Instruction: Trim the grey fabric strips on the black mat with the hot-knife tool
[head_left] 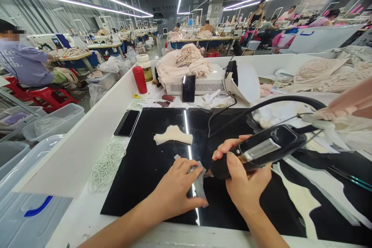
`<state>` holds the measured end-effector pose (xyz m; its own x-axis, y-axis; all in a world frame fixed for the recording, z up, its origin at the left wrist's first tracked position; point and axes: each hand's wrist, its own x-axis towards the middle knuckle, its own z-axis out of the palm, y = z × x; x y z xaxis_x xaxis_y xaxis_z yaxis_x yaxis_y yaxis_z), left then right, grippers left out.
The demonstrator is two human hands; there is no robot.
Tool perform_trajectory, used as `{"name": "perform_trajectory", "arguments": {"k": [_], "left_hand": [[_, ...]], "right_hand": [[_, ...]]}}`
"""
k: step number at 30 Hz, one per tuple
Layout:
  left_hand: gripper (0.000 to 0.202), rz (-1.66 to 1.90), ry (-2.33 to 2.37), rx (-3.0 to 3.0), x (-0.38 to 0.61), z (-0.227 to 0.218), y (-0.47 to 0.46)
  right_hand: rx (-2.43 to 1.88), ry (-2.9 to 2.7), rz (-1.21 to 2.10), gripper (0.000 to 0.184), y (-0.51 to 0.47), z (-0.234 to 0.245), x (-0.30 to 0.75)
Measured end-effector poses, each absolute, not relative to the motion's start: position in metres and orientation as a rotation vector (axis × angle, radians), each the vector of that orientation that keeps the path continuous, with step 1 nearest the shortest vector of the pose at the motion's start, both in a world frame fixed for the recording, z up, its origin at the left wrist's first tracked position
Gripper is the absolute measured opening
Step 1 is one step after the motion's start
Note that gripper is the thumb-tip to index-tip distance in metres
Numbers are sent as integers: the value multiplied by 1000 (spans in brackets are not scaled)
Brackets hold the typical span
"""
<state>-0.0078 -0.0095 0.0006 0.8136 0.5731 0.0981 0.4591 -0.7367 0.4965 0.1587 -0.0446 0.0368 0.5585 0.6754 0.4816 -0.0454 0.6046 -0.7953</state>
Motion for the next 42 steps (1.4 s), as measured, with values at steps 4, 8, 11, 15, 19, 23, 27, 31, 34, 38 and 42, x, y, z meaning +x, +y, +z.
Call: {"name": "perform_trajectory", "arguments": {"k": [4,8,11,15,19,23,27,31,34,38,42], "left_hand": [[81,376,758,2545,-9,-2,-10],[81,386,747,2547,-9,-3,-10],[85,369,743,2542,-9,-2,-10],[89,362,742,2528,-9,-1,-10],[86,367,740,2529,-9,-2,-8],[82,373,741,2548,-9,-3,-8],[81,369,743,2561,-9,-3,-9],[81,364,744,2564,-10,-3,-9],[80,354,745,2561,-10,-1,-9],[81,368,738,2569,-9,-1,-9],[81,386,723,2569,-10,-3,-9]], "right_hand": [[-826,-867,501,33,-47,40,158],[-783,-874,528,33,-55,41,157],[-779,-884,560,33,-59,38,156],[-825,-877,551,31,-60,35,155],[-829,-877,560,33,-64,41,156],[-813,-861,564,33,-73,45,156],[-792,-864,593,35,-79,42,155],[-777,-867,595,35,-81,40,155],[-764,-876,586,34,-81,40,154],[-778,-894,586,34,-82,38,154],[-800,-900,574,31,-82,38,156]]}}
